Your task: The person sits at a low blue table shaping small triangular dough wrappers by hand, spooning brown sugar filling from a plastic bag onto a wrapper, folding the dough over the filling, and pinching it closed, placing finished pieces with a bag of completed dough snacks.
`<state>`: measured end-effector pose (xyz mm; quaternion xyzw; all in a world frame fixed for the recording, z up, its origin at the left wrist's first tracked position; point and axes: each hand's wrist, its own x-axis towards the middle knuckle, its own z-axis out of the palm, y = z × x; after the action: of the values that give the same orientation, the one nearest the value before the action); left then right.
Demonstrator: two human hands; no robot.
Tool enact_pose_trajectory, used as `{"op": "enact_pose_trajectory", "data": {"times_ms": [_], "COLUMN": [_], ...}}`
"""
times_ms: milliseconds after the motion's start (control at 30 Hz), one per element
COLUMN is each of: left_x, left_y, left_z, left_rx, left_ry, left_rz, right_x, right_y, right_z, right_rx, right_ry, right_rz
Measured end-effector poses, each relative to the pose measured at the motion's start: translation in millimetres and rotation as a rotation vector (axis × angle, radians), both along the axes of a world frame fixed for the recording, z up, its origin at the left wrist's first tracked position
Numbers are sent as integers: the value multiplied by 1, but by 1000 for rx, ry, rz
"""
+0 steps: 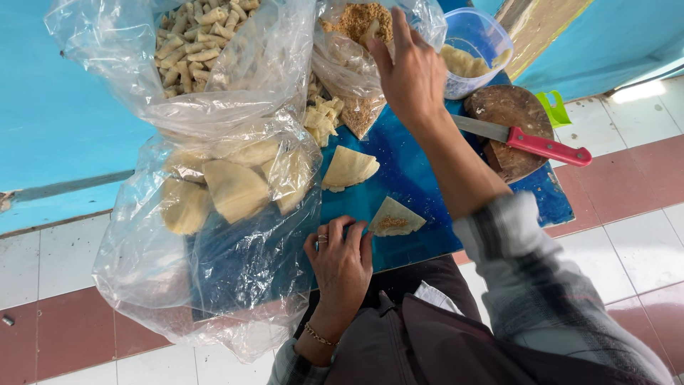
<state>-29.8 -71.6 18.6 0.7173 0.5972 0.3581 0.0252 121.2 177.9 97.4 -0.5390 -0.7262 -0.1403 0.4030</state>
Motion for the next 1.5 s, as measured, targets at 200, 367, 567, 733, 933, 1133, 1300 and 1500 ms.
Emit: {"op": "enact_pose_trajectory", "data": {"times_ms": [200,367,567,733,933,1133,1300,1500], "left_x": [5,18,30,29,29,31,34,35], "left_y": [5,1,-1,0,4,13,12,17], "left_z": [2,6,8,11,13,14,15,15], "left_rx": [-23,3,-89,-97,-119,-170,-150,-201], "left_ry": [-61,-41,9,43,53,43,72,40], "left_rz": [3,20,56,36,38,-3,4,-27], "right_x": [68,65,64,70,62,68,71,69], "right_y": [-183,-238,-238,-234,-236,-232,-231,-227], "right_z": [-7,-45,-56,-56,-59,-61,-57,-55], "right_rx": [-481,-390,-654,-667,-469,-552,-436,-602], "right_ry": [-13,64,173,299,126,97,42,118], "right_rz": [48,38,24,109,18,24,60,98]}}
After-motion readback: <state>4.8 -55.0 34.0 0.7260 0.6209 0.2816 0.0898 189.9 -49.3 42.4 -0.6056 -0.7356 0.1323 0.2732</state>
